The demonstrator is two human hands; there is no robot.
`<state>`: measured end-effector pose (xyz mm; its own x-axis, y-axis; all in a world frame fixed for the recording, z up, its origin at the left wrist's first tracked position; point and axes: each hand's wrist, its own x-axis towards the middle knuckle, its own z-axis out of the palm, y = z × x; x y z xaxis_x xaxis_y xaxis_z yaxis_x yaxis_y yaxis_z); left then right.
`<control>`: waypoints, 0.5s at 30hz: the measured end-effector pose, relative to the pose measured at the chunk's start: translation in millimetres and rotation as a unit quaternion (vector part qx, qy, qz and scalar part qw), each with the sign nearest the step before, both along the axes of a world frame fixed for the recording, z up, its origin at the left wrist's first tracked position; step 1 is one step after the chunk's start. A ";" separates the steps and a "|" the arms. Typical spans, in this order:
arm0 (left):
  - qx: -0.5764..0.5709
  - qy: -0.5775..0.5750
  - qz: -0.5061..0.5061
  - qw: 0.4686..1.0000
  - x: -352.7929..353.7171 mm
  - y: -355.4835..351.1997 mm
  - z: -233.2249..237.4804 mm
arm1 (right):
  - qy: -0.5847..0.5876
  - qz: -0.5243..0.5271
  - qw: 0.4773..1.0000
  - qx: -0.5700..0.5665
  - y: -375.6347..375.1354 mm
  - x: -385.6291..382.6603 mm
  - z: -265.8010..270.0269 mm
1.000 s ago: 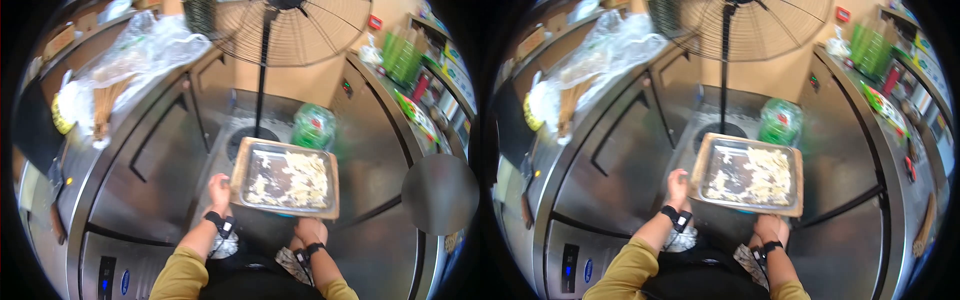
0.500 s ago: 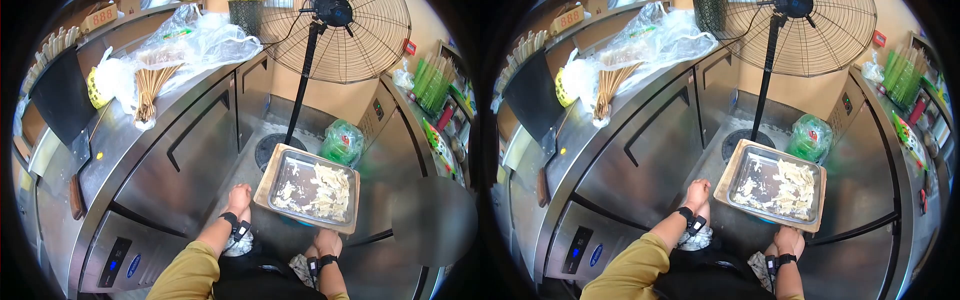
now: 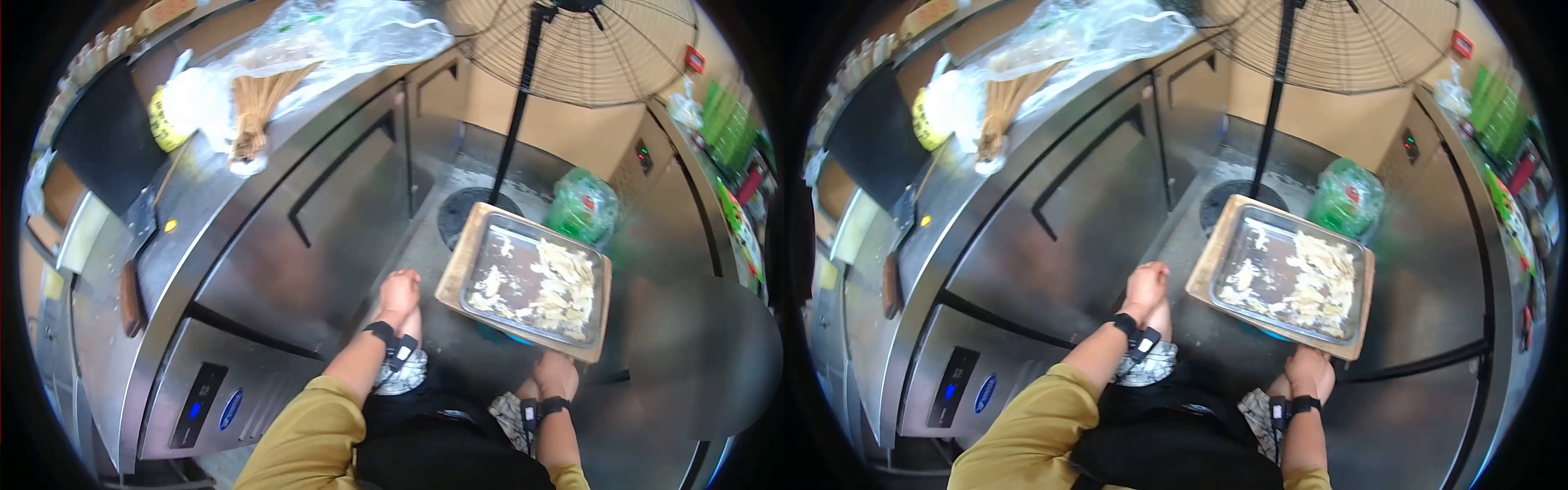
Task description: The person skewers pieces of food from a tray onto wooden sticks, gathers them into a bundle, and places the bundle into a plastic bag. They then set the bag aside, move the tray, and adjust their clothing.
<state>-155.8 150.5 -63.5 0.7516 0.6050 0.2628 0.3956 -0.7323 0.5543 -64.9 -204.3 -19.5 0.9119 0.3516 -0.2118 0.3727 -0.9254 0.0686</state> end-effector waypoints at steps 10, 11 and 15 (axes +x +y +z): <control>-0.010 0.070 0.003 0.997 -3.7 7.0 4.0 | -0.048 0.022 0.998 0.024 -11.0 12.0 -40.3; -0.009 0.070 0.001 0.998 -3.3 7.0 4.8 | -0.039 0.030 0.999 0.022 -14.1 16.2 -49.9; -0.006 0.071 -0.002 0.997 -4.4 5.3 8.6 | -0.056 0.031 0.998 0.011 -16.9 15.5 -54.0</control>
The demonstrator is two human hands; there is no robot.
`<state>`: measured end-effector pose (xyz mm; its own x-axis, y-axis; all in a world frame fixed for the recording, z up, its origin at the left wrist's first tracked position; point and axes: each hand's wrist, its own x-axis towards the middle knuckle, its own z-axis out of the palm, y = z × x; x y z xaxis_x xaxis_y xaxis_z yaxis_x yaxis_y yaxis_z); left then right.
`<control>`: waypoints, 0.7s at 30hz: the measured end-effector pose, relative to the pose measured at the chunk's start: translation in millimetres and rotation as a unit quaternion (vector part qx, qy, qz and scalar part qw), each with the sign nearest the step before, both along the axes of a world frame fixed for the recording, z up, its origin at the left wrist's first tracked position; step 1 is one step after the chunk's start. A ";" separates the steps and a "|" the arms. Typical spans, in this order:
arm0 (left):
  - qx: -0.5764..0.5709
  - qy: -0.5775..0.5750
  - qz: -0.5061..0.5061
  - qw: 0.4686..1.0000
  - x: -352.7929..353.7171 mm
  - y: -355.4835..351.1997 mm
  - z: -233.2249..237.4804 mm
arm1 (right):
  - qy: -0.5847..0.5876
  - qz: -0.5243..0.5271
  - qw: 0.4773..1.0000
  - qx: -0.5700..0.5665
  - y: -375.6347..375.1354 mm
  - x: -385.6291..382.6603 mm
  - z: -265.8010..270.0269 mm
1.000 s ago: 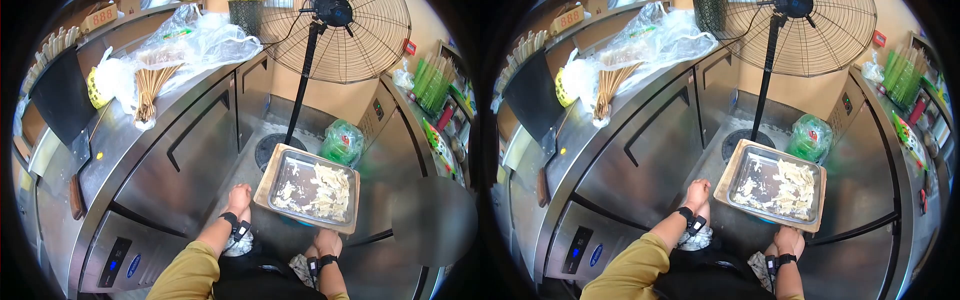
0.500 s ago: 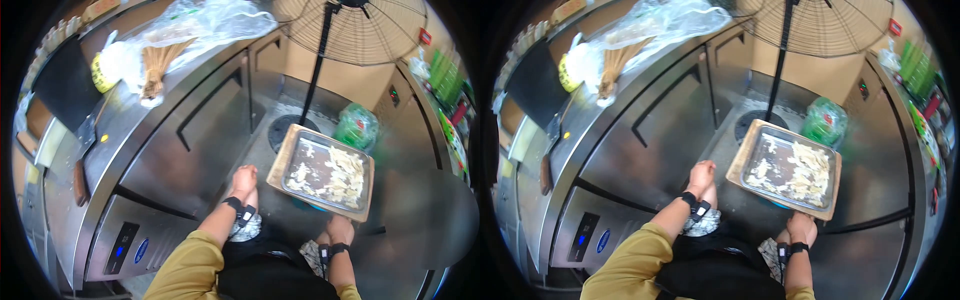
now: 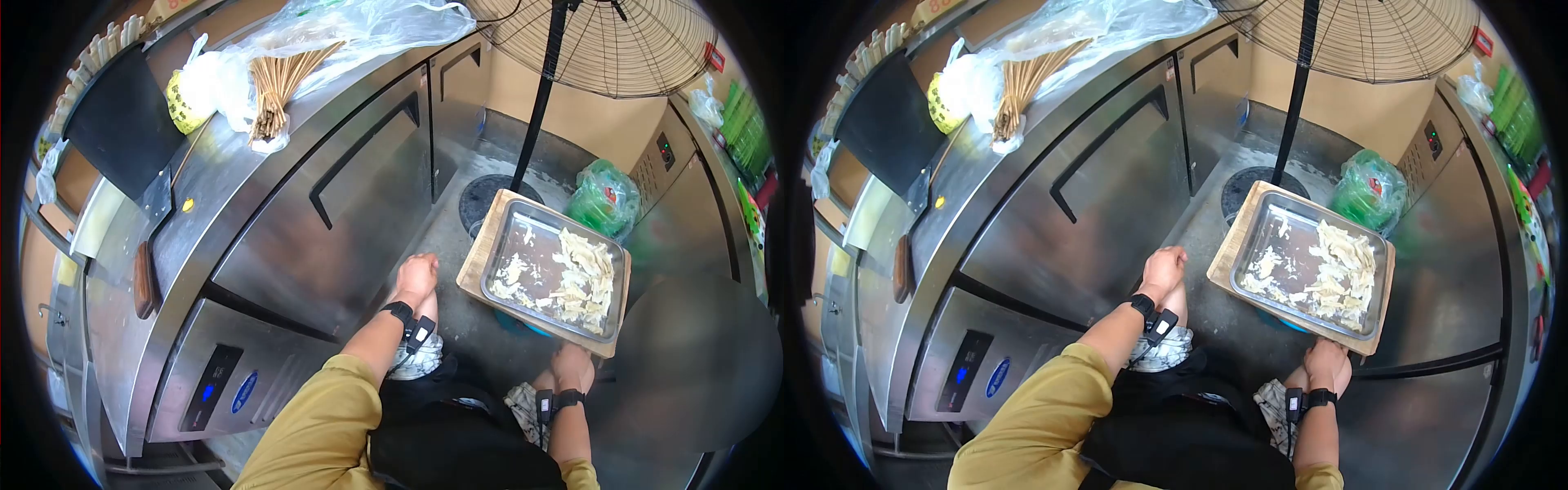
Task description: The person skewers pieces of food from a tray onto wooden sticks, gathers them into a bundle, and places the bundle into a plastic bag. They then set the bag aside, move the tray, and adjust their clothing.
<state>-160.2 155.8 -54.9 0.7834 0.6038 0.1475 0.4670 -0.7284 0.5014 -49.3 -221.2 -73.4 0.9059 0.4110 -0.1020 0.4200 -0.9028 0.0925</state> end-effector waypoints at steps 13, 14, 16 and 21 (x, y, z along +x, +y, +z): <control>0.011 0.001 -0.006 1.000 1.2 -0.3 -5.5 | 0.047 -0.032 0.998 0.011 4.0 -1.5 2.4; 0.012 0.010 -0.005 1.000 0.7 -1.5 -2.5 | 0.034 -0.022 0.999 0.016 4.1 -3.7 9.0; 0.011 0.017 -0.003 1.000 0.5 -2.3 0.0 | -0.007 0.001 0.999 0.041 4.9 -9.5 22.6; -0.002 0.020 -0.008 1.000 -1.2 -0.2 -5.9 | -0.007 0.018 1.000 0.015 -6.5 0.5 -12.1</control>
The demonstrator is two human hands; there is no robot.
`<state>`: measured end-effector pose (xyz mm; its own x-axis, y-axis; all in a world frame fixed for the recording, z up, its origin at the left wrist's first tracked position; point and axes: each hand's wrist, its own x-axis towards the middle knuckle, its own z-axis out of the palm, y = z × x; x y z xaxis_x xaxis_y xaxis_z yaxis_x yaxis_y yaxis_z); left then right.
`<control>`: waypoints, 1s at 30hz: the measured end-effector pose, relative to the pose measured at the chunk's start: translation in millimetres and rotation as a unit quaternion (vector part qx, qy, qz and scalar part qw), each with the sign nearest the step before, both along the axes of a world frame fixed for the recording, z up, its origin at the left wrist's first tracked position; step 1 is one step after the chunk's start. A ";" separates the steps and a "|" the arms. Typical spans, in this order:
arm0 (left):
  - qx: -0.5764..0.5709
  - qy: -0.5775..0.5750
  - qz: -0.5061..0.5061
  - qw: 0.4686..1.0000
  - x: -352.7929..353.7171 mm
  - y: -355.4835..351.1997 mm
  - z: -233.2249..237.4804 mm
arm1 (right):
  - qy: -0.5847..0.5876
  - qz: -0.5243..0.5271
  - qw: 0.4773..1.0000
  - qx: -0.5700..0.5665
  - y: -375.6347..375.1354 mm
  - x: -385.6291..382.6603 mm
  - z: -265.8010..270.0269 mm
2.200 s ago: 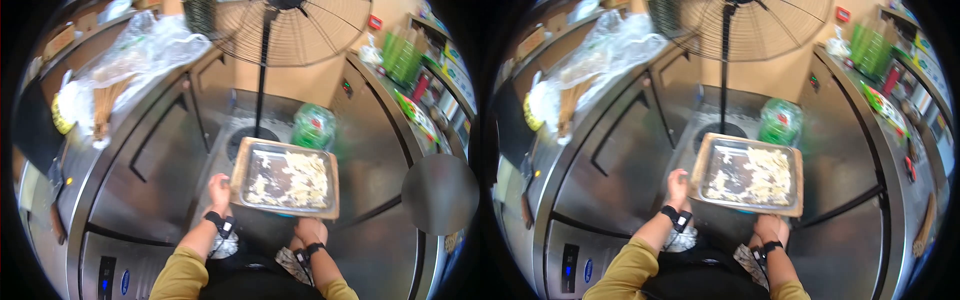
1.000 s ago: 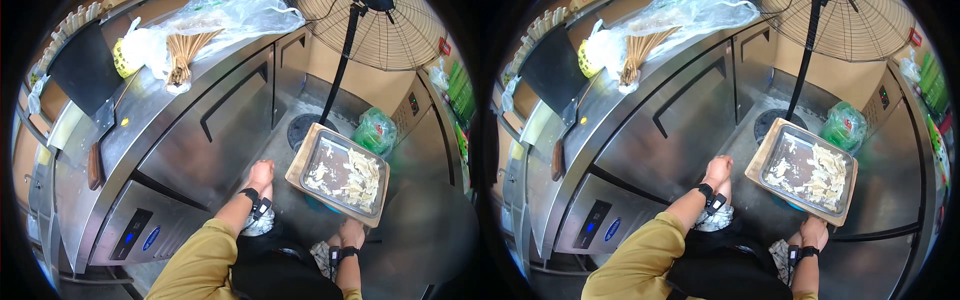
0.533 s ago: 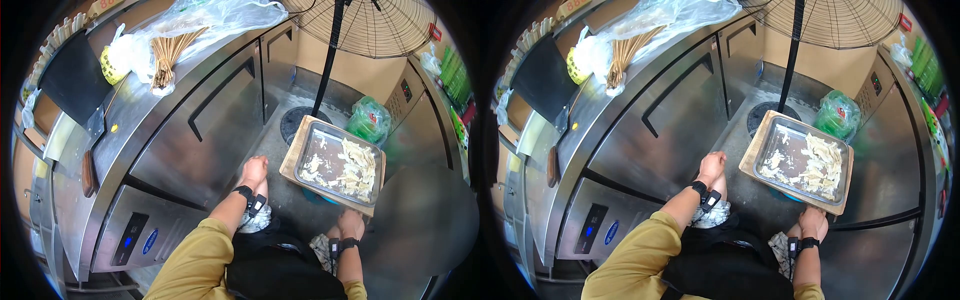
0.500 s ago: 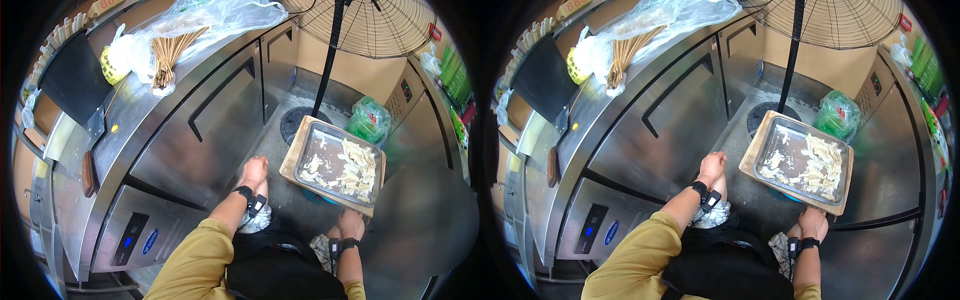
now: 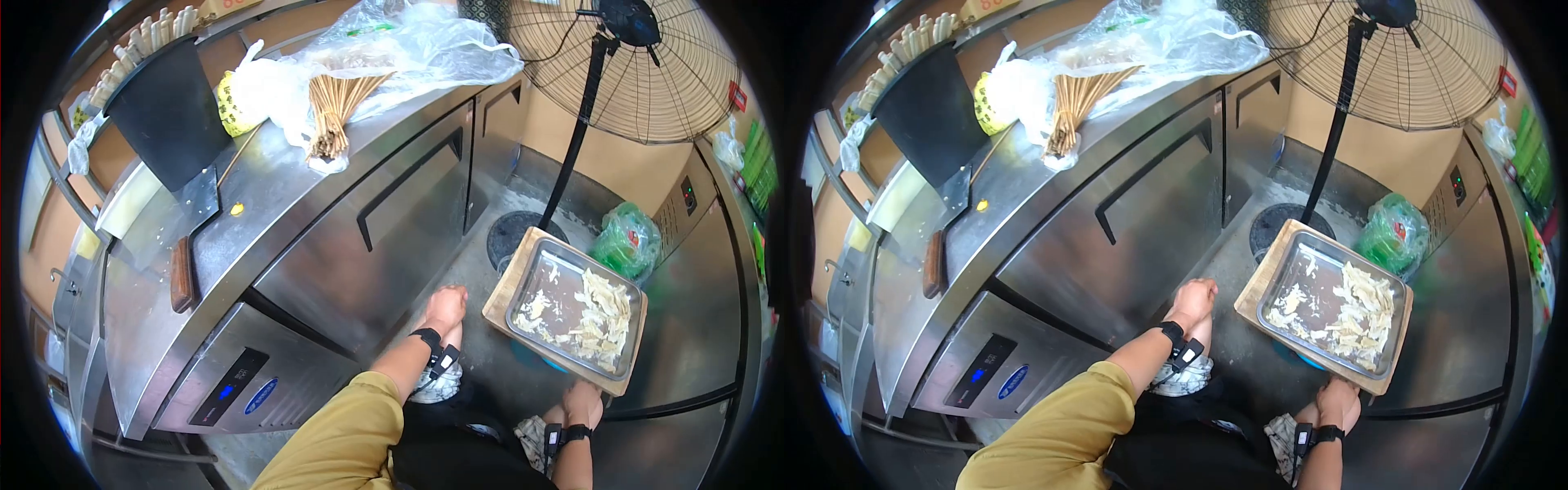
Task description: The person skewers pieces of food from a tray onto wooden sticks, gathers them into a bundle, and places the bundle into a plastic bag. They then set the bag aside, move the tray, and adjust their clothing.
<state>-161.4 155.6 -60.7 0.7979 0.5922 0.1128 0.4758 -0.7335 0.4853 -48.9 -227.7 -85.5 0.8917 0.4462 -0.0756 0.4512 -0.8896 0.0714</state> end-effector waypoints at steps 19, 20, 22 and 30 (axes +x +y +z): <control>0.017 -0.021 -0.015 1.000 0.9 -2.4 0.7 | -0.017 -0.010 1.000 -0.021 -2.7 3.8 -15.2; 0.013 -0.023 -0.009 1.000 0.9 -3.5 2.5 | -0.035 -0.007 0.999 -0.008 -3.0 3.6 -15.9; 0.014 -0.027 -0.011 0.999 1.3 -2.2 0.6 | -0.023 -0.011 1.000 0.002 -2.1 3.5 -13.6; -0.016 -0.024 -0.008 1.000 -0.6 0.1 -8.4 | -0.002 -0.029 0.999 -0.029 -1.2 2.7 -15.8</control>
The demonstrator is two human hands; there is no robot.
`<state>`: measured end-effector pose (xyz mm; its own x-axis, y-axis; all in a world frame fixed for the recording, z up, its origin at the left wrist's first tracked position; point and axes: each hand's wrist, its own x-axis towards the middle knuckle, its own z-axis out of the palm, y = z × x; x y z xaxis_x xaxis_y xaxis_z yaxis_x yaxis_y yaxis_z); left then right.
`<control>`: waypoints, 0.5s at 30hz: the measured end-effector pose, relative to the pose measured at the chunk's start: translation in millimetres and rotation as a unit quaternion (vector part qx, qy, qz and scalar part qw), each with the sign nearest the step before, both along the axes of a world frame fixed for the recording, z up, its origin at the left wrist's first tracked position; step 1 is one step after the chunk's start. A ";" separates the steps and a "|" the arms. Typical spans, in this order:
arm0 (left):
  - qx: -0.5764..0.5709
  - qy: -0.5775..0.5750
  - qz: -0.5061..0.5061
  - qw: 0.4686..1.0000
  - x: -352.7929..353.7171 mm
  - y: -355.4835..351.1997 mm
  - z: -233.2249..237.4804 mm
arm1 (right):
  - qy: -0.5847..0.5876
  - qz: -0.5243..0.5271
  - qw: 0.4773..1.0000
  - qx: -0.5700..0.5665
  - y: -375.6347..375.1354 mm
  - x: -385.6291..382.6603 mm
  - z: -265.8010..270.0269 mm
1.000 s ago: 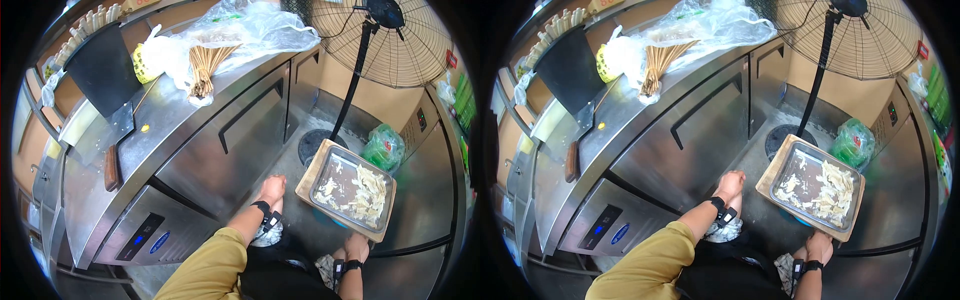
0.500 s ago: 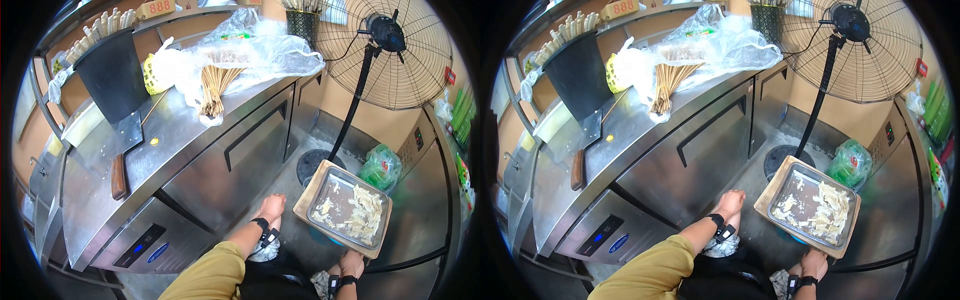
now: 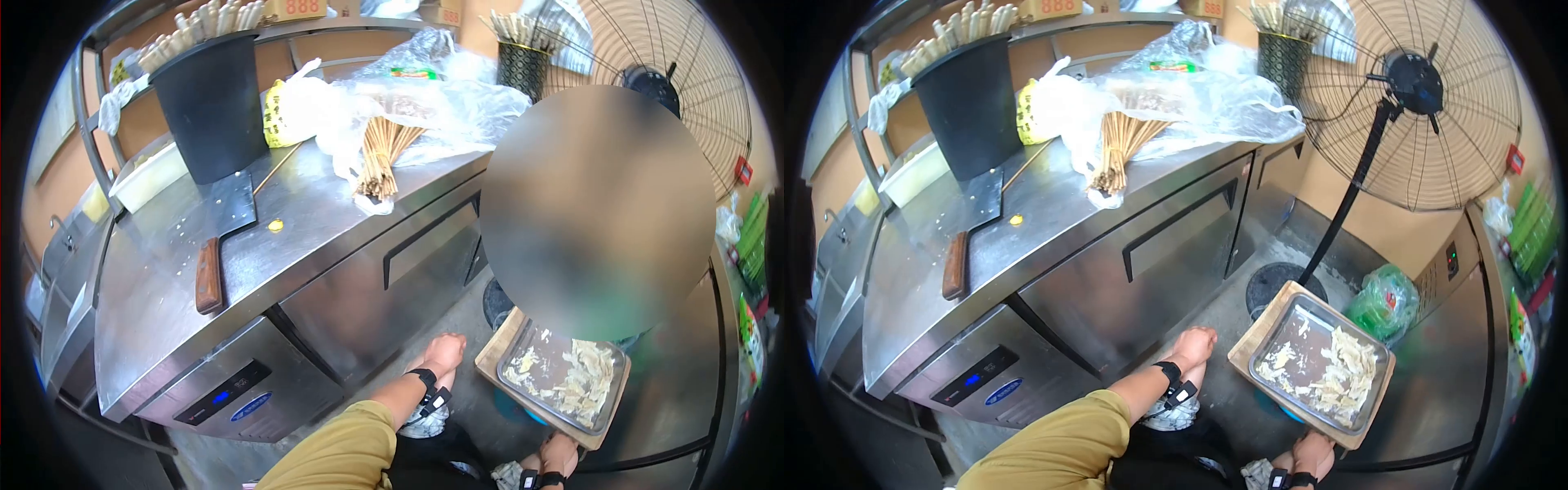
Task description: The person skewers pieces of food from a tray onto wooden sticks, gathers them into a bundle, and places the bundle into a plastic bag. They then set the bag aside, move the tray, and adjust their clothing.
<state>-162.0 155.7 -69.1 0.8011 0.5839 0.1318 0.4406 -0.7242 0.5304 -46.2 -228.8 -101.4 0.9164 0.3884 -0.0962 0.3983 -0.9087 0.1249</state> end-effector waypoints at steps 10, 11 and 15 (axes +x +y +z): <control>0.009 0.001 -0.016 1.000 0.0 1.3 0.6 | 0.149 -0.076 0.986 0.018 55.8 -65.6 166.3; 0.008 0.002 -0.018 1.000 -0.7 1.9 1.8 | 0.145 -0.074 0.987 0.014 56.7 -68.5 168.3; -0.006 0.004 -0.026 1.000 -4.0 1.7 5.4 | 0.139 -0.049 0.988 0.034 34.7 -52.0 130.6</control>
<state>-166.0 157.4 -63.7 0.8320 0.5422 0.1176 0.4066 -0.7401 0.5357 -98.2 -194.1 29.2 0.8920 0.3125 -0.3267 0.3175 -0.9474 -0.0392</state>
